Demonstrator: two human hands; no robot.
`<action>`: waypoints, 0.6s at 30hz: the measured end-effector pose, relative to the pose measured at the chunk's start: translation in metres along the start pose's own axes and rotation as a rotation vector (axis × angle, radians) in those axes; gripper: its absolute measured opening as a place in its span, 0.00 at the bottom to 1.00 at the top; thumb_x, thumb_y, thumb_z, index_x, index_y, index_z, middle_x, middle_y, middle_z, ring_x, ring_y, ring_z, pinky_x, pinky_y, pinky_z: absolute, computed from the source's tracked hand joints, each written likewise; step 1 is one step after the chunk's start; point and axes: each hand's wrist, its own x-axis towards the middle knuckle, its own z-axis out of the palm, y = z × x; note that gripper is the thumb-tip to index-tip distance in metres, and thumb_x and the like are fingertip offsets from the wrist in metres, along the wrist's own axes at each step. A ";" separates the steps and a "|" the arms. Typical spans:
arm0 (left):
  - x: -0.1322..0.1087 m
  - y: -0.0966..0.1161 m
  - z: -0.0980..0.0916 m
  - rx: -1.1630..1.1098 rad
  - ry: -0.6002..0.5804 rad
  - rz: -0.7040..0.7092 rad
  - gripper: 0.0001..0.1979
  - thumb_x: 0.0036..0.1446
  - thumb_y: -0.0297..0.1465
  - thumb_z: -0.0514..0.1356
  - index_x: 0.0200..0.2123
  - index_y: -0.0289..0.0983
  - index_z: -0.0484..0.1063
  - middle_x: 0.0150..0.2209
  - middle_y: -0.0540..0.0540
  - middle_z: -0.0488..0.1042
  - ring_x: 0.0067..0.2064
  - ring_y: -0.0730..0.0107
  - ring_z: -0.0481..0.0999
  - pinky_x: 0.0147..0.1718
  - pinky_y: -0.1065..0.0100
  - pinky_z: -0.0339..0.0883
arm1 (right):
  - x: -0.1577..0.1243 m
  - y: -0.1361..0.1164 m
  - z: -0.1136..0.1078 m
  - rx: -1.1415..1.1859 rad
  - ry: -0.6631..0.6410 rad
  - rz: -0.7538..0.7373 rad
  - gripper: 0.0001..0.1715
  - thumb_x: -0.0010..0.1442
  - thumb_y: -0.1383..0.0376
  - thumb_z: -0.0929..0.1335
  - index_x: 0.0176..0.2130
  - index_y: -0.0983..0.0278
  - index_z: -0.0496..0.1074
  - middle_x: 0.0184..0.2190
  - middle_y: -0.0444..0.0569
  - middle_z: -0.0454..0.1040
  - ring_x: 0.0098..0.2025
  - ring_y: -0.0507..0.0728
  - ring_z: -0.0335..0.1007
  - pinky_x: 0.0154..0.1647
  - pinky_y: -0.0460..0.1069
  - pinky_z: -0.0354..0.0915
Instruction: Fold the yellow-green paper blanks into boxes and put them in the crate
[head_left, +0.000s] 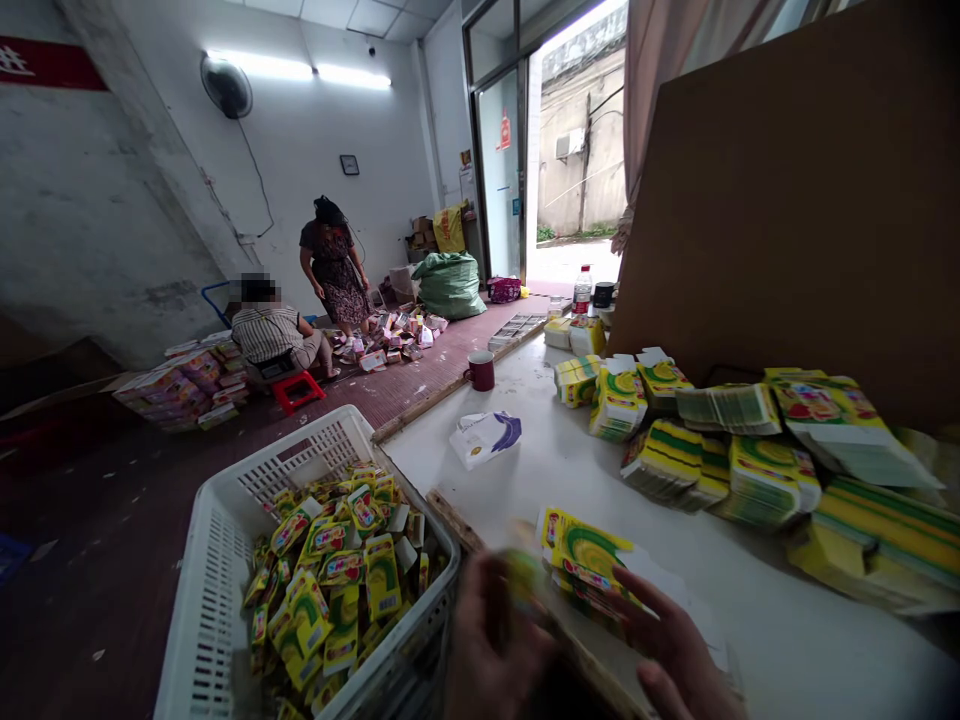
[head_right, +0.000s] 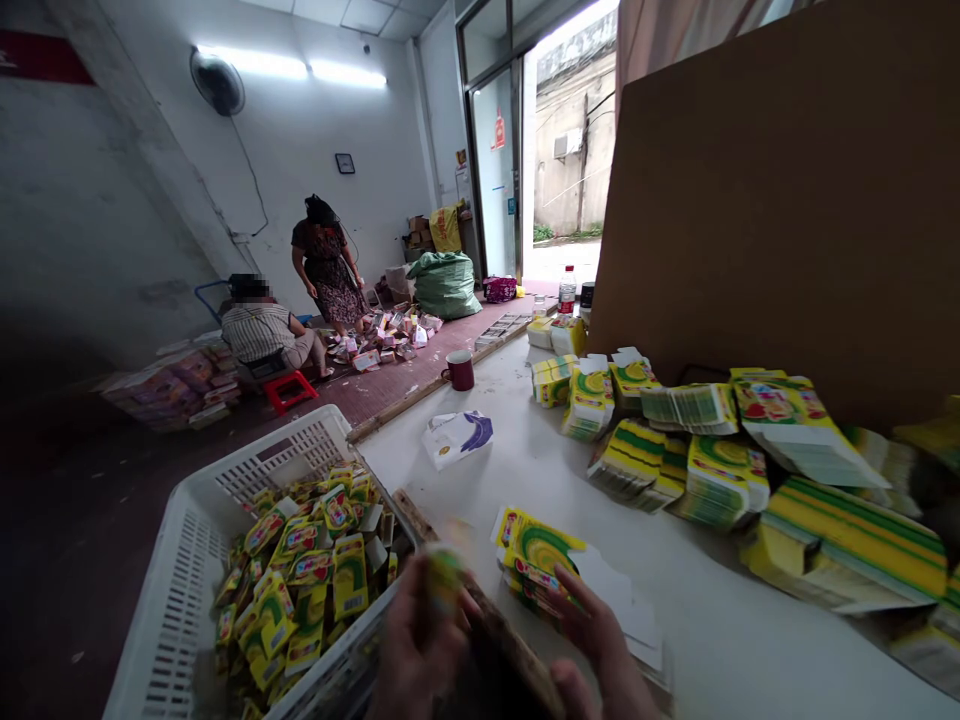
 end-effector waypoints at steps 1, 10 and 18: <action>0.006 0.003 -0.005 -0.228 0.178 0.018 0.31 0.46 0.58 0.63 0.45 0.41 0.73 0.36 0.45 0.78 0.37 0.61 0.78 0.37 0.66 0.74 | 0.004 0.004 0.000 -0.064 0.055 0.040 0.24 0.67 0.59 0.61 0.60 0.58 0.59 0.54 0.54 0.74 0.53 0.60 0.75 0.48 0.51 0.74; 0.028 -0.006 -0.019 -0.480 0.445 -0.380 0.11 0.65 0.35 0.55 0.44 0.33 0.69 0.39 0.39 0.78 0.33 0.68 0.79 0.29 0.69 0.74 | 0.024 0.019 0.010 -0.396 0.136 0.119 0.13 0.58 0.68 0.65 0.44 0.60 0.73 0.38 0.51 0.77 0.41 0.63 0.75 0.42 0.58 0.72; -0.006 -0.028 0.014 -0.444 0.157 -0.176 0.38 0.37 0.54 0.72 0.48 0.38 0.74 0.45 0.38 0.77 0.44 0.55 0.77 0.38 0.65 0.74 | 0.014 -0.023 0.015 -0.035 0.159 0.318 0.23 0.58 0.60 0.67 0.52 0.59 0.57 0.32 0.43 0.71 0.31 0.56 0.72 0.34 0.51 0.69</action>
